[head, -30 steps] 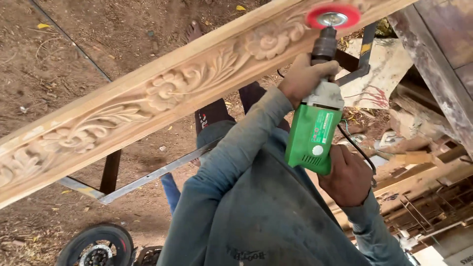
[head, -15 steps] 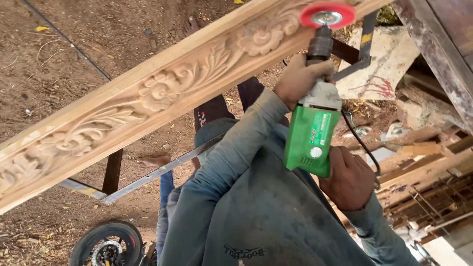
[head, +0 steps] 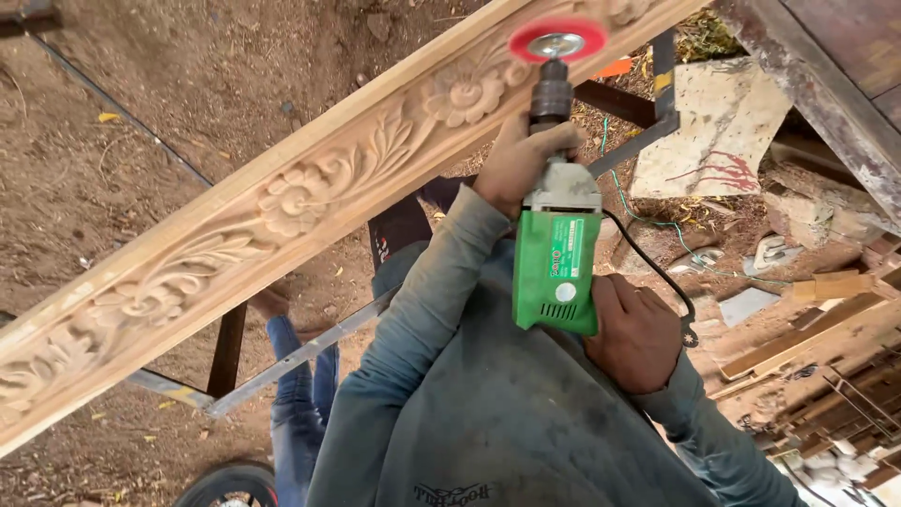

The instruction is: Carving and sanding a decorative wooden beam using an electric tool.

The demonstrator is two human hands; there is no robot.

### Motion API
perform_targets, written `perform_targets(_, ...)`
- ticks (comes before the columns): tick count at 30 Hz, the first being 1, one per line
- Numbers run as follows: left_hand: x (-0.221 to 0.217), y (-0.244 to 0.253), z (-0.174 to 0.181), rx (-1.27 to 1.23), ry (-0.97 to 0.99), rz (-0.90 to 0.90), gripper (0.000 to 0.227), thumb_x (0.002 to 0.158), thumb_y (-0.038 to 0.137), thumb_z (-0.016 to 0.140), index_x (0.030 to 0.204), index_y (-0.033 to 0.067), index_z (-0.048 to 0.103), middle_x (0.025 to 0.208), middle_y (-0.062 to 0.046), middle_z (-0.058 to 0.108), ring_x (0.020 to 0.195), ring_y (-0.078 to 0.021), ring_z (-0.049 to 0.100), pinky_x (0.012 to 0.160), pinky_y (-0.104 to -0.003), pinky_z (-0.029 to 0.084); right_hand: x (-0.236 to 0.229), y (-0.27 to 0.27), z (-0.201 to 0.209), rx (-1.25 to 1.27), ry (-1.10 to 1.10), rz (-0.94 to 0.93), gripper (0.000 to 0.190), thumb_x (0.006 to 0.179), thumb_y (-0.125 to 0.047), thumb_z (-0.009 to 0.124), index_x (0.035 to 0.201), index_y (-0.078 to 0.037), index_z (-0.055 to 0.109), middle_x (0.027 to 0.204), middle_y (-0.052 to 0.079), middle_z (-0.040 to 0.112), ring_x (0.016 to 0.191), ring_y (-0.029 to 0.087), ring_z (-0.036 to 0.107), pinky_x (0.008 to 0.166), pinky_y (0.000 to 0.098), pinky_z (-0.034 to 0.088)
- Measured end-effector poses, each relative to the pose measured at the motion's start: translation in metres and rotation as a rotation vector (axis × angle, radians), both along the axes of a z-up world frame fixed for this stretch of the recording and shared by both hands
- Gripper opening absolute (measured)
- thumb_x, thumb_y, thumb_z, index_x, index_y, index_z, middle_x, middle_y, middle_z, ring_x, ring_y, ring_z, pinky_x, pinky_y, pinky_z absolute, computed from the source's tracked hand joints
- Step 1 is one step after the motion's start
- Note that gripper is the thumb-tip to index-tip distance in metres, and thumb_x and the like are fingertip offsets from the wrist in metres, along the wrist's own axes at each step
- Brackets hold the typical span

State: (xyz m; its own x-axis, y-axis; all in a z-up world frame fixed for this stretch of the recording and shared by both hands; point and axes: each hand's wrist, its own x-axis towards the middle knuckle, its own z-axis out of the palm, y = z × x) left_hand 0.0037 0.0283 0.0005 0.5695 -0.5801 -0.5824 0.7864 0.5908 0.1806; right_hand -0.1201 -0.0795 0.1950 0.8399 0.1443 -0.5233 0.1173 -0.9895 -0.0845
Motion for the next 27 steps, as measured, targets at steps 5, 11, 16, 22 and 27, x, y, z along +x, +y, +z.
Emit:
perform_targets(5,-0.016,-0.008,-0.010,0.029,-0.047,0.000,0.015,0.083,0.007,0.072,0.088,-0.0017,0.061,0.072,-0.008,0.065,0.057,-0.0156,0.063,0.052,-0.032,0.054,-0.002,-0.004,0.005,0.083,-0.030,0.009,0.032,0.077,-0.026,0.077,0.095,-0.006,0.061,0.082,0.011,0.059,0.066,0.033,0.059,0.061,0.0436,0.048)
perform_targets(11,-0.014,-0.029,0.003,0.036,0.001,-0.012,0.012,0.083,0.007,0.070,0.086,-0.0016,0.062,0.070,-0.009,0.067,0.056,-0.0176,0.065,0.052,-0.033,0.055,-0.015,-0.037,-0.002,0.161,-0.091,-0.046,0.034,0.074,-0.023,0.075,0.100,-0.007,0.062,0.089,0.009,0.063,0.071,0.032,0.061,0.064,0.0424,0.049)
perform_targets(16,0.006,-0.075,-0.022,0.249,-0.158,0.056,0.015,0.083,0.011,0.074,0.083,-0.0018,0.065,0.072,-0.008,0.068,0.059,-0.0142,0.062,0.053,-0.032,0.051,-0.004,-0.082,-0.024,0.098,-0.129,-0.066,0.035,0.067,-0.016,0.069,0.100,-0.007,0.065,0.091,0.009,0.066,0.071,0.034,0.058,0.064,0.0445,0.044)
perform_targets(22,0.046,-0.118,-0.019,0.335,-0.176,0.137,0.023,0.084,0.016,0.073,0.078,-0.0053,0.071,0.067,-0.009,0.071,0.054,-0.0154,0.065,0.052,-0.034,0.055,0.028,-0.139,-0.049,0.181,-0.222,0.039,0.031,0.083,-0.027,0.068,0.101,-0.004,0.060,0.092,0.015,0.058,0.079,0.037,0.055,0.075,0.0457,0.041)
perform_targets(27,0.047,-0.127,-0.011,0.297,-0.096,0.214,0.023,0.085,0.019,0.071,0.077,-0.0033,0.068,0.066,-0.010,0.071,0.052,-0.0159,0.067,0.048,-0.034,0.057,0.045,-0.161,-0.049,0.176,-0.239,0.060,0.031,0.095,-0.032,0.064,0.103,-0.002,0.064,0.095,0.015,0.065,0.076,0.033,0.058,0.075,0.0430,0.040)
